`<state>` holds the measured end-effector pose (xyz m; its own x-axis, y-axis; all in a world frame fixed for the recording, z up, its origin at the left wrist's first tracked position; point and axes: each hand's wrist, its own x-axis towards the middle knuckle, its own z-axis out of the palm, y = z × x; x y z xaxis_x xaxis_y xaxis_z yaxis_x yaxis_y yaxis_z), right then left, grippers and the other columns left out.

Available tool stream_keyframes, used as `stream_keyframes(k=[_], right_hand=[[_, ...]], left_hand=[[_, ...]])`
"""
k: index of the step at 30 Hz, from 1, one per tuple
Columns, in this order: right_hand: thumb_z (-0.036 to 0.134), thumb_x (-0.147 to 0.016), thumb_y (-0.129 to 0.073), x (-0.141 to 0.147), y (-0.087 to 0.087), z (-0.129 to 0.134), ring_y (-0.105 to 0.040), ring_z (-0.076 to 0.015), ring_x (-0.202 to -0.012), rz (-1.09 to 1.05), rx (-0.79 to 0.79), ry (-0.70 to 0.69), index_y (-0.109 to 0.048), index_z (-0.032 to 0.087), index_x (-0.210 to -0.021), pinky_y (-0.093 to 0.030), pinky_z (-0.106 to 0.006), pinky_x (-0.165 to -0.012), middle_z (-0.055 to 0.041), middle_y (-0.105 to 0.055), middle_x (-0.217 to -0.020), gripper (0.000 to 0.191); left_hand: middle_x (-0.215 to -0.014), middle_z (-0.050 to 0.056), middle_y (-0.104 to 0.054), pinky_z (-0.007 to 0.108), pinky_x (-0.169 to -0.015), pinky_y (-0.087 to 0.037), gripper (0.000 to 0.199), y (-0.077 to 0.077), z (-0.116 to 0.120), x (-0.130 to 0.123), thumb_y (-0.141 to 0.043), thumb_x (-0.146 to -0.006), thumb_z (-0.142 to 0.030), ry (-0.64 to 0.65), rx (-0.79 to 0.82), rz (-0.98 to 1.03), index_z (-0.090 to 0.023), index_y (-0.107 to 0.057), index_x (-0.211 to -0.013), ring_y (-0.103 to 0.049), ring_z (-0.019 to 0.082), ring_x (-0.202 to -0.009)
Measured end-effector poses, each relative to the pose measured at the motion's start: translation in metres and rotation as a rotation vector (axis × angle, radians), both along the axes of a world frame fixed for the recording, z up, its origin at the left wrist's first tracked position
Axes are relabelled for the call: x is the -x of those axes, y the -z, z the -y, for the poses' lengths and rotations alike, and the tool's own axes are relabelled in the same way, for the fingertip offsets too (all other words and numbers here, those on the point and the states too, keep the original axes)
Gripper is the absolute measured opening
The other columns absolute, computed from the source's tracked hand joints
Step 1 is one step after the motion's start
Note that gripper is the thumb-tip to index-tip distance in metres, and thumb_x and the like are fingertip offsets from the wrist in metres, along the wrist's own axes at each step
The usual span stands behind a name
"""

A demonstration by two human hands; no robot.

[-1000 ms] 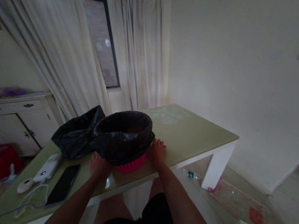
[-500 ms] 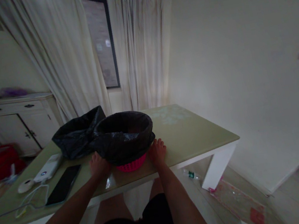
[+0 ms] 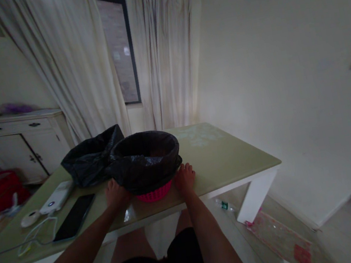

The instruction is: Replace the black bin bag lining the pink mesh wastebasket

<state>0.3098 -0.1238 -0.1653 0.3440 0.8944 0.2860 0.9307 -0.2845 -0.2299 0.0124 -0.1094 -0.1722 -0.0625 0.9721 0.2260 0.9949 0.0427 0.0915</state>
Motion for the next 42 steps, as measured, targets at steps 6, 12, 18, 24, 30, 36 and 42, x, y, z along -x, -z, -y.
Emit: stream_keyframes(k=[6,12,18,24,30,36,42], right_hand=[[0.027,-0.113,-0.048,0.0013,0.0005,0.0005,-0.065,-0.0321,-0.13,0.005,0.0,0.014,-0.064,0.015,-0.141,-0.047,-0.039,-0.1,-0.0232,-0.065,-0.141,0.035],[0.027,-0.114,-0.048,0.002,-0.0036,0.0025,-0.065,-0.033,-0.131,0.019,0.03,0.015,-0.065,0.014,-0.14,-0.048,-0.04,-0.1,-0.0227,-0.069,-0.136,0.033],[0.027,-0.113,-0.05,0.0007,-0.0037,0.0029,-0.064,-0.0325,-0.134,0.019,0.039,-0.004,-0.067,0.015,-0.138,-0.048,-0.04,-0.103,-0.0229,-0.068,-0.138,0.033],[0.027,-0.113,-0.048,0.001,-0.0038,0.003,-0.063,-0.0333,-0.135,0.01,0.022,0.0,-0.067,0.014,-0.141,-0.048,-0.041,-0.103,-0.0236,-0.065,-0.143,0.035],[0.03,-0.113,-0.05,0.001,-0.0024,0.002,-0.063,-0.0342,-0.134,0.0,0.038,-0.001,-0.067,0.013,-0.137,-0.047,-0.041,-0.102,-0.0236,-0.067,-0.139,0.034],[0.026,-0.112,-0.05,-0.0007,-0.0002,0.0014,-0.063,-0.0335,-0.131,0.016,0.005,-0.005,-0.068,0.013,-0.134,-0.045,-0.041,-0.104,-0.0233,-0.068,-0.136,0.032],[0.026,-0.112,-0.047,0.0,0.0007,0.0011,-0.062,-0.0335,-0.133,0.004,-0.002,0.009,-0.067,0.014,-0.137,-0.048,-0.041,-0.1,-0.0235,-0.065,-0.141,0.034]], left_hand=[[-0.157,0.028,-0.057,0.051,-0.107,-0.047,0.056,0.0018,-0.0008,-0.001,-0.046,-0.107,-0.033,-0.012,-0.003,0.028,-0.009,-0.062,-0.155,-0.054,0.042,-0.138],[-0.15,0.027,-0.061,0.049,-0.106,-0.046,0.051,-0.0008,-0.0017,-0.0006,-0.045,-0.108,-0.03,-0.01,0.01,0.021,-0.009,-0.065,-0.15,-0.058,0.041,-0.134],[-0.147,0.027,-0.063,0.047,-0.106,-0.045,0.048,-0.0017,-0.0002,0.0007,-0.048,-0.107,-0.028,0.012,0.014,-0.025,-0.009,-0.067,-0.147,-0.058,0.04,-0.135],[-0.15,0.026,-0.062,0.047,-0.105,-0.045,0.047,-0.0026,0.0011,-0.0004,-0.048,-0.107,-0.027,0.004,0.012,-0.028,-0.009,-0.067,-0.146,-0.056,0.04,-0.137],[-0.148,0.026,-0.063,0.048,-0.105,-0.046,0.05,-0.0037,-0.0001,-0.0004,-0.046,-0.108,-0.031,-0.009,0.039,0.002,-0.009,-0.065,-0.149,-0.057,0.041,-0.136],[-0.154,0.028,-0.059,0.05,-0.11,-0.043,0.051,-0.0016,0.0,-0.0003,-0.046,-0.108,-0.03,-0.005,0.001,-0.017,-0.01,-0.066,-0.15,-0.054,0.042,-0.141],[-0.153,0.026,-0.058,0.048,-0.106,-0.046,0.051,-0.0051,0.0023,-0.0018,-0.044,-0.109,-0.032,-0.023,0.02,0.013,-0.011,-0.065,-0.151,-0.053,0.041,-0.141]])
